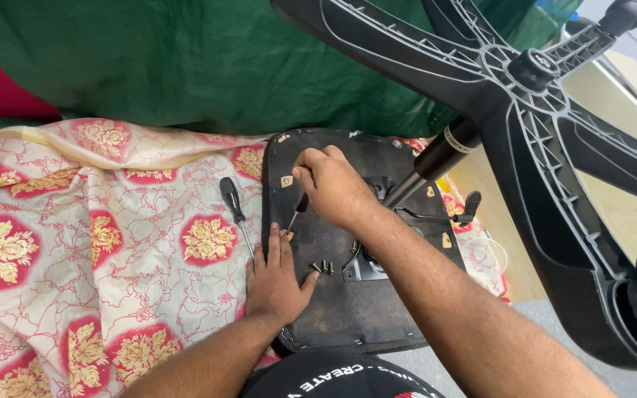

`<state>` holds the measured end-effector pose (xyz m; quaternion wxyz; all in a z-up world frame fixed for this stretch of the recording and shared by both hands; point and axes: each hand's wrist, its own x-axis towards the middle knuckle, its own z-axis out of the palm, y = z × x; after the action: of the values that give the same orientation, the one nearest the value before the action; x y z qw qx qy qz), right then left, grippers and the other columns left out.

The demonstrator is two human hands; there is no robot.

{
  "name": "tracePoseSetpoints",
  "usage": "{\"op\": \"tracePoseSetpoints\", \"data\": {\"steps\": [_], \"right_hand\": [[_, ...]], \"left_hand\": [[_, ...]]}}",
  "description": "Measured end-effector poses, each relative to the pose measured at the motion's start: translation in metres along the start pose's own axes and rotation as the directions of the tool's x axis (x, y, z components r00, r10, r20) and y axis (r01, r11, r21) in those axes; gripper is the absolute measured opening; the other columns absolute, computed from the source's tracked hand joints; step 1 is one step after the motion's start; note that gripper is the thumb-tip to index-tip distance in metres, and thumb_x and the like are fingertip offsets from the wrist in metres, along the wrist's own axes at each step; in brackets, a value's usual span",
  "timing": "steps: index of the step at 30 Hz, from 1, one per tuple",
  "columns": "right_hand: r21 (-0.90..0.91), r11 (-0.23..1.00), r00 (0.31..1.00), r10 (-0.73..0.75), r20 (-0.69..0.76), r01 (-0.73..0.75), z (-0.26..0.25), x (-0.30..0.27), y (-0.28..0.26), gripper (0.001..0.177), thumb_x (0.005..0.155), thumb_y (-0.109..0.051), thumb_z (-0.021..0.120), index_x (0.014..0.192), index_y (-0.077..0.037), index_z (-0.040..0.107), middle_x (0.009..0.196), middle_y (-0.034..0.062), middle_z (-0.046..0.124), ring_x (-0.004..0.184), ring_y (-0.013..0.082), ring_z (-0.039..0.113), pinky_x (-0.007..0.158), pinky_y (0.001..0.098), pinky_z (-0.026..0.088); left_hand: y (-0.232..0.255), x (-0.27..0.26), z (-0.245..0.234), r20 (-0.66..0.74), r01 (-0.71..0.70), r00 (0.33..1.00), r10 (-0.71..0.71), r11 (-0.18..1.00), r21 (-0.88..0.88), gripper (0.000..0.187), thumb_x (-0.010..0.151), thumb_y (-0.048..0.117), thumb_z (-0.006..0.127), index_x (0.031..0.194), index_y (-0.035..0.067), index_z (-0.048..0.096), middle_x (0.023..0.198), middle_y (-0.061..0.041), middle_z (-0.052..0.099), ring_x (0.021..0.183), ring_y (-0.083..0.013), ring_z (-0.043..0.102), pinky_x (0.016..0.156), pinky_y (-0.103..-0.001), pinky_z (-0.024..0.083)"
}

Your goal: The person uses a screwdriver to tighten screws into the underside of an office chair seat, securing the seat to the chair base. The person works methodically, moving from one screw to the next.

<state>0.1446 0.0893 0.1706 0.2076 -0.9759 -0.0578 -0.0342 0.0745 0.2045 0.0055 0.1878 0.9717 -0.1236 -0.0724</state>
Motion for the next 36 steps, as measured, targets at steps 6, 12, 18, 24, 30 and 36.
{"op": "tracePoseSetpoints", "data": {"steps": [6, 12, 18, 24, 30, 36], "right_hand": [[0.107, 0.972, 0.978, -0.209, -0.001, 0.208, -0.003, 0.001, 0.025, 0.033, 0.091, -0.017, 0.059, 0.122, -0.006, 0.062, 0.111, 0.0180, 0.064, 0.101, 0.0334, 0.067, 0.092, 0.0440, 0.055], [-0.086, 0.989, 0.992, 0.122, 0.028, -0.119, -0.008, 0.001, 0.015, 0.037, 0.103, -0.039, 0.057, 0.115, -0.004, 0.060, 0.116, 0.0194, 0.064, 0.105, 0.0356, 0.066, 0.092, 0.0479, 0.053], [-0.214, 0.974, 0.997, 0.079, 0.024, -0.073, -0.018, -0.004, 0.004, 0.039, 0.102, -0.040, 0.059, 0.113, -0.003, 0.061, 0.108, 0.0198, 0.068, 0.100, 0.0365, 0.070, 0.085, 0.0480, 0.057], [-0.225, 0.974, 1.000, -0.005, -0.005, 0.004, -0.017, -0.020, -0.004, 0.041, 0.093, -0.044, 0.068, 0.102, -0.004, 0.066, 0.102, 0.0170, 0.069, 0.095, 0.0354, 0.071, 0.083, 0.0475, 0.058], [-0.211, 0.976, 0.998, 0.054, 0.035, -0.046, -0.014, -0.020, -0.015, 0.034, 0.099, -0.039, 0.064, 0.102, -0.005, 0.064, 0.100, 0.0142, 0.069, 0.093, 0.0338, 0.072, 0.080, 0.0480, 0.058], [-0.120, 0.968, 0.971, -0.204, 0.122, 0.219, -0.016, -0.004, -0.003, 0.020, 0.088, -0.018, 0.074, 0.103, -0.009, 0.067, 0.105, 0.0113, 0.067, 0.098, 0.0301, 0.070, 0.085, 0.0417, 0.058]], "left_hand": [[-0.001, -0.002, 0.002, 0.000, 0.004, 1.000, -0.004, 1.000, -0.004, 0.100, 0.093, 0.062, 0.056, 0.159, 0.002, 0.012, 0.169, -0.014, -0.001, 0.150, -0.0433, 0.022, 0.119, -0.056, 0.025], [0.000, 0.000, 0.002, 0.023, 0.011, 1.000, -0.012, 0.999, 0.037, 0.100, 0.094, 0.064, 0.053, 0.159, 0.002, 0.009, 0.170, -0.015, -0.003, 0.149, -0.0421, 0.023, 0.120, -0.054, 0.024], [0.001, -0.001, 0.003, 0.011, 0.020, 1.000, -0.020, 0.999, 0.028, 0.100, 0.093, 0.064, 0.053, 0.160, 0.003, 0.010, 0.170, -0.013, -0.002, 0.149, -0.0408, 0.025, 0.121, -0.053, 0.025], [0.001, 0.000, 0.004, -0.017, 0.036, 0.999, -0.036, 0.999, 0.010, 0.102, 0.090, 0.064, 0.057, 0.161, 0.006, 0.013, 0.171, -0.009, 0.001, 0.149, -0.0394, 0.026, 0.119, -0.054, 0.027], [0.001, -0.001, 0.003, -0.002, 0.032, 0.999, -0.032, 0.999, 0.011, 0.100, 0.091, 0.064, 0.057, 0.160, 0.006, 0.015, 0.171, -0.011, 0.001, 0.148, -0.0414, 0.027, 0.119, -0.054, 0.026], [0.003, -0.004, -0.004, 0.020, 0.032, 0.999, -0.032, 0.999, 0.000, 0.100, 0.092, 0.063, 0.056, 0.161, 0.006, 0.012, 0.172, -0.010, -0.002, 0.149, -0.0417, 0.025, 0.120, -0.054, 0.025]]}}
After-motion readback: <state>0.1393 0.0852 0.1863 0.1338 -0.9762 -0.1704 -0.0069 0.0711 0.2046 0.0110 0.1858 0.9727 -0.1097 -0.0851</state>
